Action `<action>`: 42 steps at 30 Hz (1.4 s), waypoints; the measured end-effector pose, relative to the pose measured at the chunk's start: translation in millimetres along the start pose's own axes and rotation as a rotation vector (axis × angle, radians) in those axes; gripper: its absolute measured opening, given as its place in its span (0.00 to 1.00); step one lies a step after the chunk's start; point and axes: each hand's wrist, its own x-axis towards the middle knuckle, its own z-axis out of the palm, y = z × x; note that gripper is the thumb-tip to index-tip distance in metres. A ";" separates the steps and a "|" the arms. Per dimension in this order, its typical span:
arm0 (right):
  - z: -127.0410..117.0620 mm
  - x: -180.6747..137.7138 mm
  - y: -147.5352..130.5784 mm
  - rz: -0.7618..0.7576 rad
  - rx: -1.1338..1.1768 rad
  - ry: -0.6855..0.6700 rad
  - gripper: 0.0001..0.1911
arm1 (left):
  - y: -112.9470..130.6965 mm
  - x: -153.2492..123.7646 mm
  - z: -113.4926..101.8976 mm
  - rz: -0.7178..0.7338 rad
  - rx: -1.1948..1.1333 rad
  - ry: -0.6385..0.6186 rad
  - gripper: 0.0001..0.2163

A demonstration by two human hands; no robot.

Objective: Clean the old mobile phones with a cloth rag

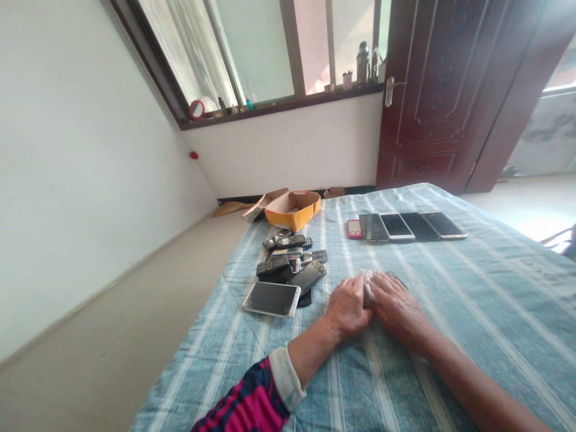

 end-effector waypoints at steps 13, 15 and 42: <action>1.6 3.3 -24.6 -0.061 0.029 0.052 0.16 | -14.1 -25.9 -1.8 -0.001 -0.117 0.143 0.25; 3.2 3.4 -24.6 -0.057 0.005 0.048 0.16 | -14.3 -26.6 -0.8 -0.005 -0.117 0.155 0.30; 10.0 -1.7 -26.6 -0.043 -0.152 0.042 0.17 | -21.3 -26.0 6.8 0.041 -0.104 0.114 0.38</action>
